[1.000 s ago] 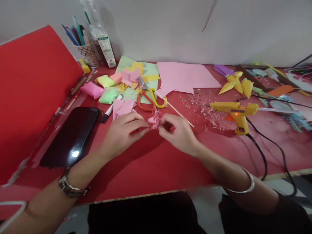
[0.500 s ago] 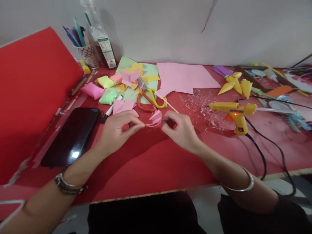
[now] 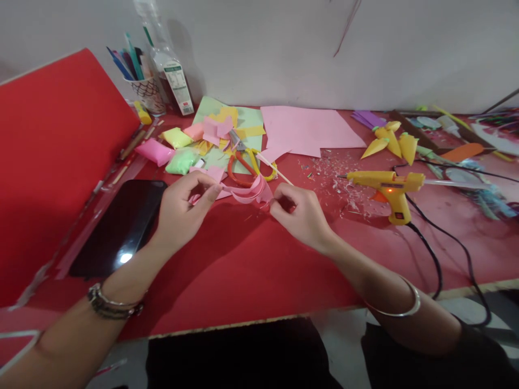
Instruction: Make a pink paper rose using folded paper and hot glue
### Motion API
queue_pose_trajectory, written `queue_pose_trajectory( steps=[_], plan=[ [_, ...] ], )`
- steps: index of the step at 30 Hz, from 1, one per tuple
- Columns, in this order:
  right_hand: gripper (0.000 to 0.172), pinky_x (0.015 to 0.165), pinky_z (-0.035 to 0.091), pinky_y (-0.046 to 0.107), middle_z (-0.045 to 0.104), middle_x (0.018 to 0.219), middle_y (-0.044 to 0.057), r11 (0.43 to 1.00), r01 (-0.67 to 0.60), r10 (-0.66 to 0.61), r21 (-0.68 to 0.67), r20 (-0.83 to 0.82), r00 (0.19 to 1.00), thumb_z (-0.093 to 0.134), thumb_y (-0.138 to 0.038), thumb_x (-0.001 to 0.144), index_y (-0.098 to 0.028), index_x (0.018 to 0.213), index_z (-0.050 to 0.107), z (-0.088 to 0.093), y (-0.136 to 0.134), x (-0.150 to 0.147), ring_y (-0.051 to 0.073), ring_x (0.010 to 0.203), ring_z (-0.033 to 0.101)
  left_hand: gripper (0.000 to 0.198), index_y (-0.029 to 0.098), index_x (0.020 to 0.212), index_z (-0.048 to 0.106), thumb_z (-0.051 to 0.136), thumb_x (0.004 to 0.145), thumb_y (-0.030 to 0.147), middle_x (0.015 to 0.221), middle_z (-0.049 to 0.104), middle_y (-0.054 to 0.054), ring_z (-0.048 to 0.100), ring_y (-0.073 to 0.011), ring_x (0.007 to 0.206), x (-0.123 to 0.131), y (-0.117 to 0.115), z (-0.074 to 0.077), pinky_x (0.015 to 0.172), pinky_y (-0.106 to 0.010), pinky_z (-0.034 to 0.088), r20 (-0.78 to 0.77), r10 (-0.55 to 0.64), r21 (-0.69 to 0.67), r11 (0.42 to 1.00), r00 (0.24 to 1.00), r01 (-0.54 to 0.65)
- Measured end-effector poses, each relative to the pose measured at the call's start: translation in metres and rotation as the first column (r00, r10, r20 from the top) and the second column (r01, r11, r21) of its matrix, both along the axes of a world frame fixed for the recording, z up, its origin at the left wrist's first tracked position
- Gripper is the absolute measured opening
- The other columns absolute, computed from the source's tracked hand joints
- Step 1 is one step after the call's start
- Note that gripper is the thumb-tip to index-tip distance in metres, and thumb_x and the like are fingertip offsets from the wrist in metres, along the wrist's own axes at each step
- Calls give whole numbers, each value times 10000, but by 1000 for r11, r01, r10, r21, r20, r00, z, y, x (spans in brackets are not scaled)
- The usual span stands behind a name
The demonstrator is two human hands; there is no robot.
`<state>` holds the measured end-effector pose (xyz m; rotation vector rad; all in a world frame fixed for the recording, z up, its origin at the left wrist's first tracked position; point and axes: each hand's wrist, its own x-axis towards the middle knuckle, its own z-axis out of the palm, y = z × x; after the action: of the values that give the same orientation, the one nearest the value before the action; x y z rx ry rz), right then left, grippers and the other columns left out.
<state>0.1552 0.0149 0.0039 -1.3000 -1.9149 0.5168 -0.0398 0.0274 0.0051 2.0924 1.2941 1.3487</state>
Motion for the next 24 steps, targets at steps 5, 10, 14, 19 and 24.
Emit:
queue_pose_trajectory(
  steps=[5,10,14,19,24],
  plan=[
    [139,454,262,184,358,499,-55,1000,7,-7,-11,13,1000,446,-132,634,-184,541,356,1,0,1,58,469,313,121,185,642,489,501,760,212,560,461,62,415,-47,466,-1,2,-2,433,-192,341,50,87,-41,996,995,-85],
    [161,448,251,184,333,482,-62,999,32,-32,4,36,999,447,-145,619,-189,526,322,-1,0,0,56,459,298,53,183,704,504,509,757,183,624,488,47,435,-56,516,1,2,-4,473,-187,374,38,15,74,997,999,-18],
    [166,448,252,184,330,474,-62,1000,28,-27,-1,61,998,445,-159,617,-189,520,313,-2,-1,-1,56,452,303,27,177,748,528,543,750,155,645,488,35,466,-71,572,7,-7,-2,570,-201,421,-187,-155,219,956,970,195],
    [147,454,253,190,364,487,-56,1000,-7,9,-30,80,997,443,-157,625,-187,533,332,-2,-2,-2,61,456,318,63,206,791,570,509,794,217,759,530,0,516,-102,657,13,-17,-3,575,-218,433,-427,-190,287,899,884,332],
    [130,465,260,191,377,497,-55,998,-37,41,-55,72,997,443,-157,630,-184,539,354,-1,-3,-4,61,464,327,129,201,768,593,477,817,228,761,537,-11,514,-108,669,13,-16,-5,569,-220,427,-465,-93,312,914,880,261]
  ],
)
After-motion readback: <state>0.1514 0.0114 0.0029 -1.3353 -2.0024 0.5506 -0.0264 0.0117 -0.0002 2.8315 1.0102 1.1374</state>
